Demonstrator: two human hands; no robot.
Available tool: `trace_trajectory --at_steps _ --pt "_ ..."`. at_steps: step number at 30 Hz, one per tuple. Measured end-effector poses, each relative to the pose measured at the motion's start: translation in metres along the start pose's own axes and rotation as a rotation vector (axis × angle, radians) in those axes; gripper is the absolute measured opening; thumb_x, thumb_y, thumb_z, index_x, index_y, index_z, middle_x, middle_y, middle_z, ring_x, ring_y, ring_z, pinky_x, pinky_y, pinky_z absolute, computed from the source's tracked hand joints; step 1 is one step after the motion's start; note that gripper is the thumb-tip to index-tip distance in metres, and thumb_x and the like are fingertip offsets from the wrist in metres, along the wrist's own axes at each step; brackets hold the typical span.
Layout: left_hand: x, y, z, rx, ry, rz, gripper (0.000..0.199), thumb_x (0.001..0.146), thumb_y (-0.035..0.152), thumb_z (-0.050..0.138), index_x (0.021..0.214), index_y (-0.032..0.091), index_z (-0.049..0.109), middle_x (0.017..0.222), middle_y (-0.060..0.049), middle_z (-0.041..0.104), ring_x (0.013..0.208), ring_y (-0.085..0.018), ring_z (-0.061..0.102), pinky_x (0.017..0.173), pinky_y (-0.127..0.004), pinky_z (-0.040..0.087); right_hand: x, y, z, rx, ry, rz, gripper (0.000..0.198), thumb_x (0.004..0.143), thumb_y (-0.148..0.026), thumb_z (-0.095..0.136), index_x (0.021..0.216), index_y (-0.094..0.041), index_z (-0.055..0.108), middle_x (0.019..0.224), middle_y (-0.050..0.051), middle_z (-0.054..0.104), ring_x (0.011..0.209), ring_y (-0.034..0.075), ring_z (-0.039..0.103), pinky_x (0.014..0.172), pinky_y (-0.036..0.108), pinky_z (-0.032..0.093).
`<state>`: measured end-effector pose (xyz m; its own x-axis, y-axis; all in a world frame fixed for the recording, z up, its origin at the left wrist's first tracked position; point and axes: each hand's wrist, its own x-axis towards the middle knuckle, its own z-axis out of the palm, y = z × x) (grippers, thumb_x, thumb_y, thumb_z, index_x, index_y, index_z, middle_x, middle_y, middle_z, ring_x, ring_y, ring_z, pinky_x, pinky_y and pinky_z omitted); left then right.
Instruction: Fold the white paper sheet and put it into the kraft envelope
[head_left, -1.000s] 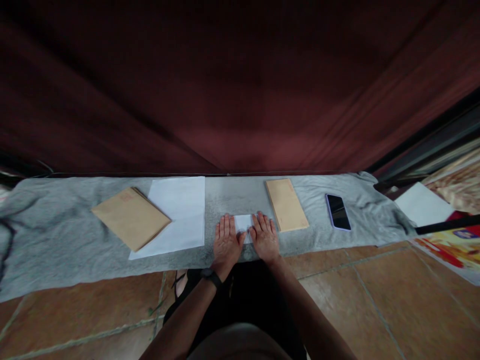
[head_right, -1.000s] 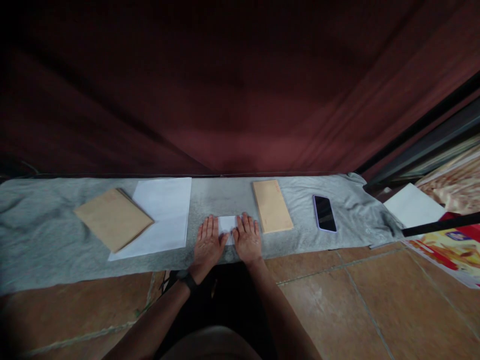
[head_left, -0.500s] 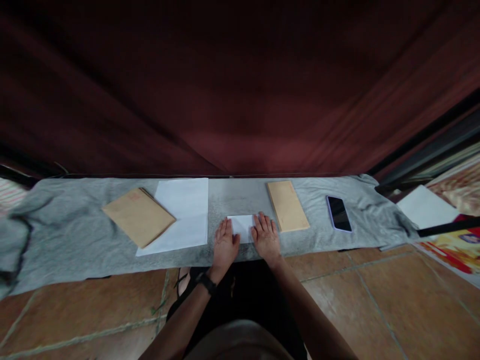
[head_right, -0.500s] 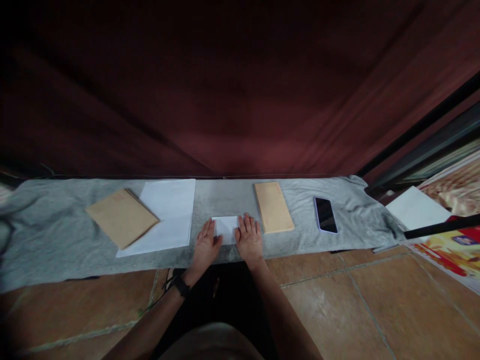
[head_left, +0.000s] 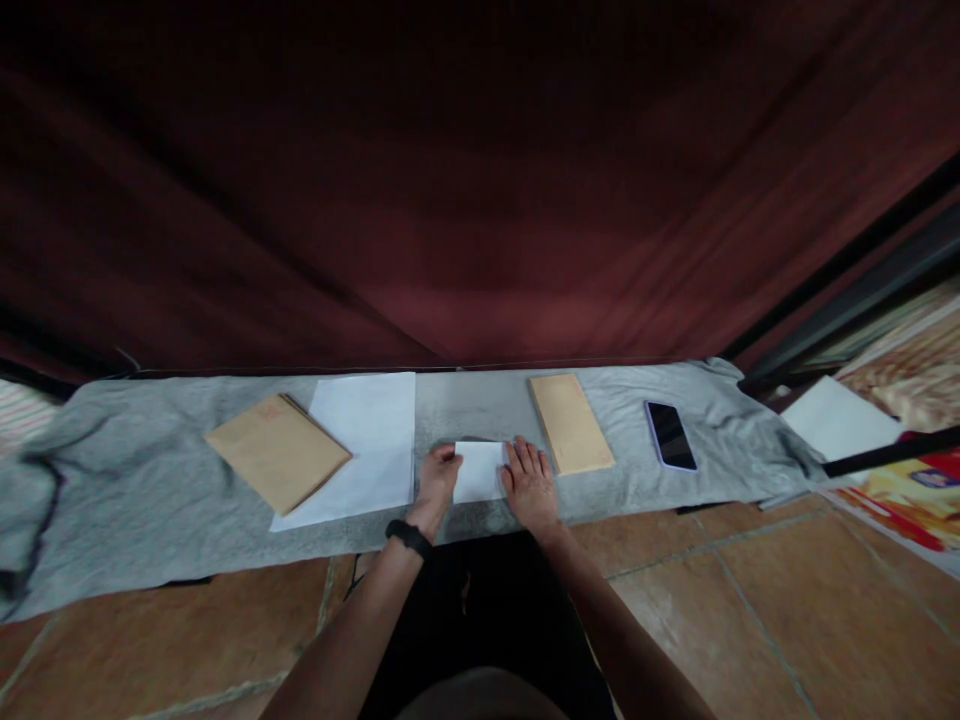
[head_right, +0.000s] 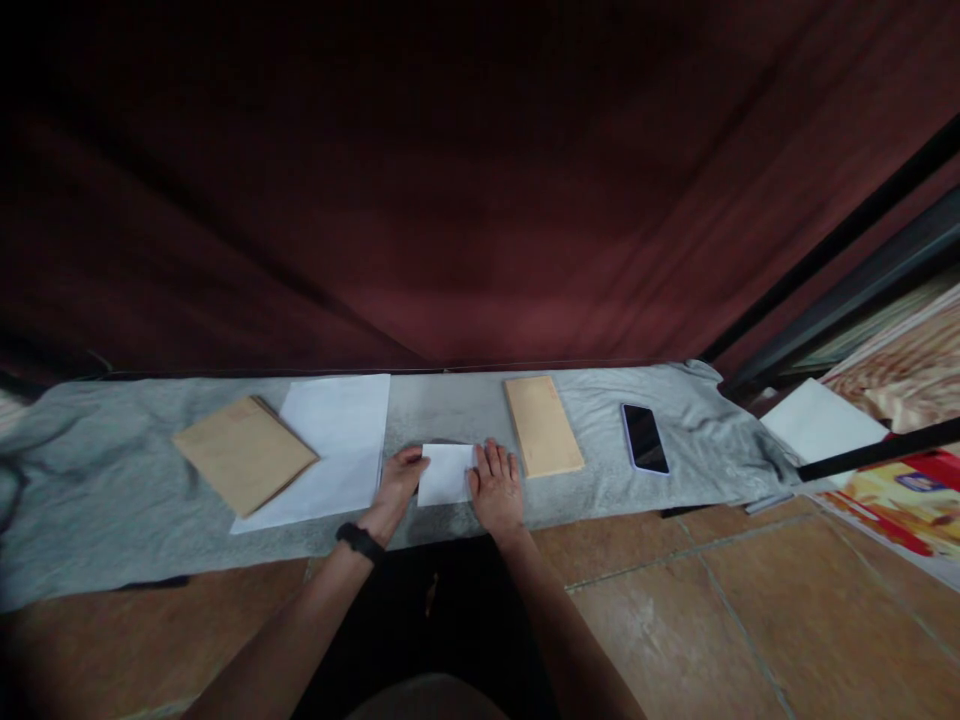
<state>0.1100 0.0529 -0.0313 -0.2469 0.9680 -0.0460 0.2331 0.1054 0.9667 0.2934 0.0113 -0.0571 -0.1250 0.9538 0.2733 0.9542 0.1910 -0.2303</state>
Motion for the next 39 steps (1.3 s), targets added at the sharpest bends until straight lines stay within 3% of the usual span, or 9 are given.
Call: trace_trajectory --at_steps 4,7,11,15,20,24,32,39 --pt "0.002 0.021 -0.011 -0.085 -0.097 -0.005 0.016 0.067 0.031 0.066 0.073 0.015 0.067 0.066 -0.001 0.068 0.059 -0.015 0.063 0.058 -0.026 0.050 0.018 0.004 -0.011 0.110 -0.001 0.004 0.059 0.096 -0.025 0.051 0.152 -0.013 0.039 0.149 0.014 0.051 0.140 0.027 0.043 0.116 0.047 0.032" --pt "0.009 0.043 -0.023 -0.099 -0.125 0.034 0.016 0.069 0.031 0.068 0.074 0.017 0.067 0.070 0.000 0.068 0.064 -0.014 0.062 0.062 -0.025 0.049 0.043 0.010 -0.032 0.164 0.029 0.024 0.048 0.094 -0.021 0.051 0.142 -0.017 0.053 0.130 0.012 0.065 0.127 0.027 0.054 0.114 0.047 0.034" --pt "0.008 0.062 -0.040 0.080 -0.079 0.283 0.012 0.079 0.030 0.064 0.083 0.020 0.069 0.084 -0.002 0.071 0.079 -0.017 0.064 0.077 -0.030 0.052 0.064 0.016 -0.060 0.283 0.125 -0.068 0.030 0.098 -0.018 0.046 0.113 -0.023 0.072 0.106 0.006 0.073 0.104 0.022 0.064 0.108 0.042 0.040" --pt "-0.010 0.044 -0.047 0.277 -0.099 0.509 0.017 0.083 0.014 0.053 0.088 0.023 0.067 0.101 -0.004 0.072 0.102 -0.021 0.064 0.095 -0.038 0.051 0.042 0.019 -0.063 0.294 0.173 -0.134 0.028 0.101 -0.020 0.046 0.111 -0.023 0.071 0.110 0.006 0.072 0.109 0.022 0.062 0.114 0.045 0.036" --pt "-0.030 -0.007 -0.044 0.431 -0.259 0.501 0.028 0.080 0.003 0.046 0.088 0.023 0.064 0.106 -0.005 0.071 0.107 -0.021 0.066 0.096 -0.040 0.054 -0.016 0.022 -0.036 0.234 0.038 -0.197 0.028 0.101 -0.018 0.045 0.112 -0.025 0.069 0.112 0.003 0.072 0.109 0.019 0.064 0.120 0.047 0.028" --pt "-0.034 -0.025 -0.043 0.482 -0.271 0.498 0.030 0.082 0.001 0.045 0.092 0.023 0.064 0.111 -0.006 0.070 0.111 -0.021 0.065 0.101 -0.041 0.053 -0.044 0.026 -0.024 0.244 -0.004 -0.204 0.031 0.101 -0.017 0.043 0.114 -0.024 0.070 0.116 0.005 0.072 0.111 0.020 0.064 0.119 0.047 0.030" --pt "-0.038 -0.024 -0.047 0.459 -0.311 0.527 0.027 0.089 0.005 0.044 0.095 0.022 0.063 0.112 -0.006 0.069 0.110 -0.019 0.065 0.099 -0.040 0.054 -0.024 0.015 -0.027 0.369 0.043 -0.098 0.034 0.101 -0.021 0.040 0.119 -0.023 0.069 0.125 0.007 0.069 0.119 0.021 0.062 0.114 0.044 0.040" --pt "-0.044 -0.015 -0.047 0.554 -0.357 0.549 0.035 0.086 0.001 0.044 0.102 0.022 0.067 0.121 -0.006 0.068 0.119 -0.018 0.062 0.105 -0.039 0.052 -0.002 -0.011 -0.009 0.155 -0.076 -0.143 0.048 0.103 -0.029 0.041 0.149 -0.015 0.044 0.154 0.012 0.046 0.144 0.024 0.040 0.119 0.046 0.033"
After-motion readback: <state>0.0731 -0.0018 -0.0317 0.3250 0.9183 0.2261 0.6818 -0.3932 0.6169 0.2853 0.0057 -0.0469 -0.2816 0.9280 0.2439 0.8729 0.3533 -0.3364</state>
